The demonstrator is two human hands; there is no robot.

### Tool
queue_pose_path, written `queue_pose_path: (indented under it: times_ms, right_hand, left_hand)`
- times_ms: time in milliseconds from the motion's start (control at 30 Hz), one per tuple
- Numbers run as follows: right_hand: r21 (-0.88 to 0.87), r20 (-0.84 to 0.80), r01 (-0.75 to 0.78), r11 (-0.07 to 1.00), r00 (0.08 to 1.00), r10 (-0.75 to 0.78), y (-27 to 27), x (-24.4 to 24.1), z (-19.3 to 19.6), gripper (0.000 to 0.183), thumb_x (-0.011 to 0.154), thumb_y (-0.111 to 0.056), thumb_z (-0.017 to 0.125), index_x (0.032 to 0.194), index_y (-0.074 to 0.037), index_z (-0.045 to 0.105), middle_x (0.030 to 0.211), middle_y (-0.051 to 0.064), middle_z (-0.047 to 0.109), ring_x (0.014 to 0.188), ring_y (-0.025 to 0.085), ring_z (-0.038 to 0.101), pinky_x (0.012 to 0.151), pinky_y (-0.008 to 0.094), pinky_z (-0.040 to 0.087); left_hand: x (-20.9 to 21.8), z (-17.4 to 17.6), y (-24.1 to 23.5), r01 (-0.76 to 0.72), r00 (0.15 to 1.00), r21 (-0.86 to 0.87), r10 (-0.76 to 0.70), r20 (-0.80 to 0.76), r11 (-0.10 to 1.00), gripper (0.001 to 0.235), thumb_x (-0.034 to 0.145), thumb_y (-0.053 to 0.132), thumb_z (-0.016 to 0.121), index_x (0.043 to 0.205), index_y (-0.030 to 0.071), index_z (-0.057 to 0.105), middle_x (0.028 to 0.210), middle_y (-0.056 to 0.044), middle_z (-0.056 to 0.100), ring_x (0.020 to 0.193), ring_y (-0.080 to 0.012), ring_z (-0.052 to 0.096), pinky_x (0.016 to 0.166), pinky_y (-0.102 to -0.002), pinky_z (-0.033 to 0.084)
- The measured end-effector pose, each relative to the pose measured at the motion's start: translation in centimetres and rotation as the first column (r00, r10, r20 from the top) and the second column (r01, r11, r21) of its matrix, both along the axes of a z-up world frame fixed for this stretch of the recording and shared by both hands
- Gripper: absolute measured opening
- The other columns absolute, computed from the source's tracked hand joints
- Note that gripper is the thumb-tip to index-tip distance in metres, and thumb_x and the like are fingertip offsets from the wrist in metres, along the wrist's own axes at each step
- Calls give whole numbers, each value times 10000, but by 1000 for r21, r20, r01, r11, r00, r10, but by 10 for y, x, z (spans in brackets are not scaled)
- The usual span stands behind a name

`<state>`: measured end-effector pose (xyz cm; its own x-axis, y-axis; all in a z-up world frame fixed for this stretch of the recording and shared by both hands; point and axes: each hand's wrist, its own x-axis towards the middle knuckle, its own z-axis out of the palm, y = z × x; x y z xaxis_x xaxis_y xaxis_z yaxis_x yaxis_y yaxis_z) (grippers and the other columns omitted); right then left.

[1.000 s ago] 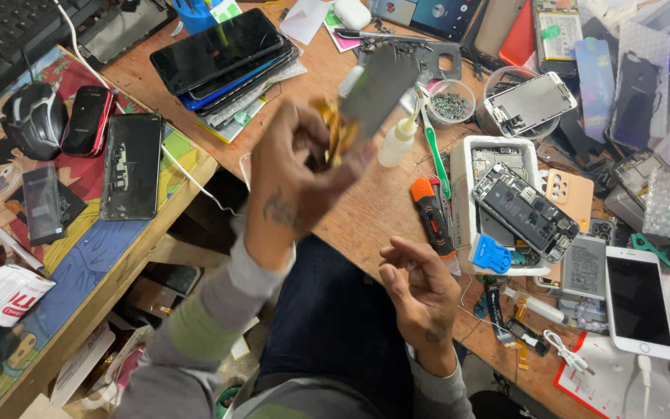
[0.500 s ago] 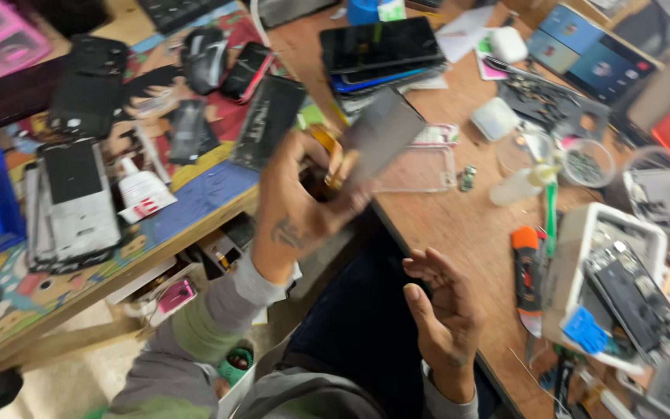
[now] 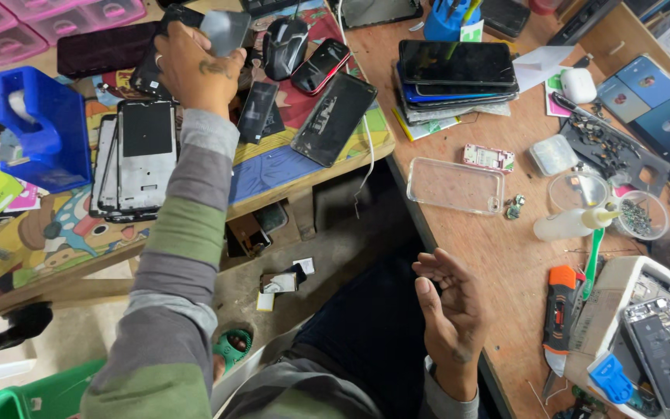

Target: The person uses a utility knife to pry open a smartphone and separate the screen from the chassis. They then use a screwdriver to remove screws from the internal frame and disconnect a ribbon cable. The separated screen is set aside while the person continues to work on the phone's internal components.

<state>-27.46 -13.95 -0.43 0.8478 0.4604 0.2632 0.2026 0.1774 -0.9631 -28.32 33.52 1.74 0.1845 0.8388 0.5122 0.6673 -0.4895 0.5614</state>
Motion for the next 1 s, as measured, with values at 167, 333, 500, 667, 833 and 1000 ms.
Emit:
queue_pose_path:
  times_ms: [167, 333, 500, 667, 833, 1000]
  right_hand:
    - [5, -85, 38, 999, 996, -38, -16, 3, -5, 420, 960, 74, 628, 1370, 86, 537, 1225, 177, 680, 1129, 206, 666, 1020, 318, 537]
    - [15, -77, 96, 995, 993, -95, -32, 12, -8, 401, 974, 66, 627, 1366, 87, 547, 1220, 176, 683, 1117, 198, 672, 1000, 301, 539]
    - [1, -132, 132, 991, 983, -131, -39, 19, -8, 399, 968, 70, 617, 1362, 84, 550, 1229, 180, 684, 1108, 196, 663, 954, 284, 535]
    - [25, -148, 144, 989, 979, -139, -47, 14, -12, 399, 970, 70, 611, 1364, 85, 544, 1232, 180, 677, 1136, 204, 668, 966, 280, 536]
    - [12, -121, 222, 975, 968, -219, -61, 7, -11, 399, 959, 73, 634, 1351, 85, 560, 1199, 178, 694, 1099, 209, 688, 972, 291, 551]
    - [33, -136, 257, 966, 959, -251, -74, 9, -16, 393, 959, 71, 645, 1345, 82, 569, 1190, 175, 695, 1088, 216, 692, 969, 304, 563]
  left_hand:
    - [14, -21, 12, -38, 987, -93, 23, -156, 995, 623, 619, 428, 979, 996, 125, 586, 1113, -121, 573, 1073, -392, 595, 911, -587, 435]
    - [13, -10, 4, -14, 979, -86, -4, -206, 996, 659, 617, 456, 982, 1024, 112, 593, 1118, -128, 592, 1103, -412, 581, 907, -651, 388]
    - [35, 20, -51, 66, 987, 387, -116, 107, 920, 532, 750, 271, 920, 1093, 38, 587, 1088, -191, 590, 1024, -406, 573, 773, -547, 430]
    - [147, 16, -146, 790, 494, 282, -837, 234, 545, 343, 935, 236, 875, 1168, 99, 665, 1159, -120, 682, 1102, -291, 698, 955, -389, 564]
    - [228, 10, -166, 891, 444, 182, -884, -148, 417, 660, 588, 352, 1009, 1030, 43, 630, 1022, -184, 667, 1006, -390, 630, 848, -481, 480]
    - [246, -4, -159, 898, 439, 108, -888, -137, 427, 690, 534, 385, 1027, 1007, 61, 643, 1001, -166, 685, 983, -376, 625, 810, -473, 478]
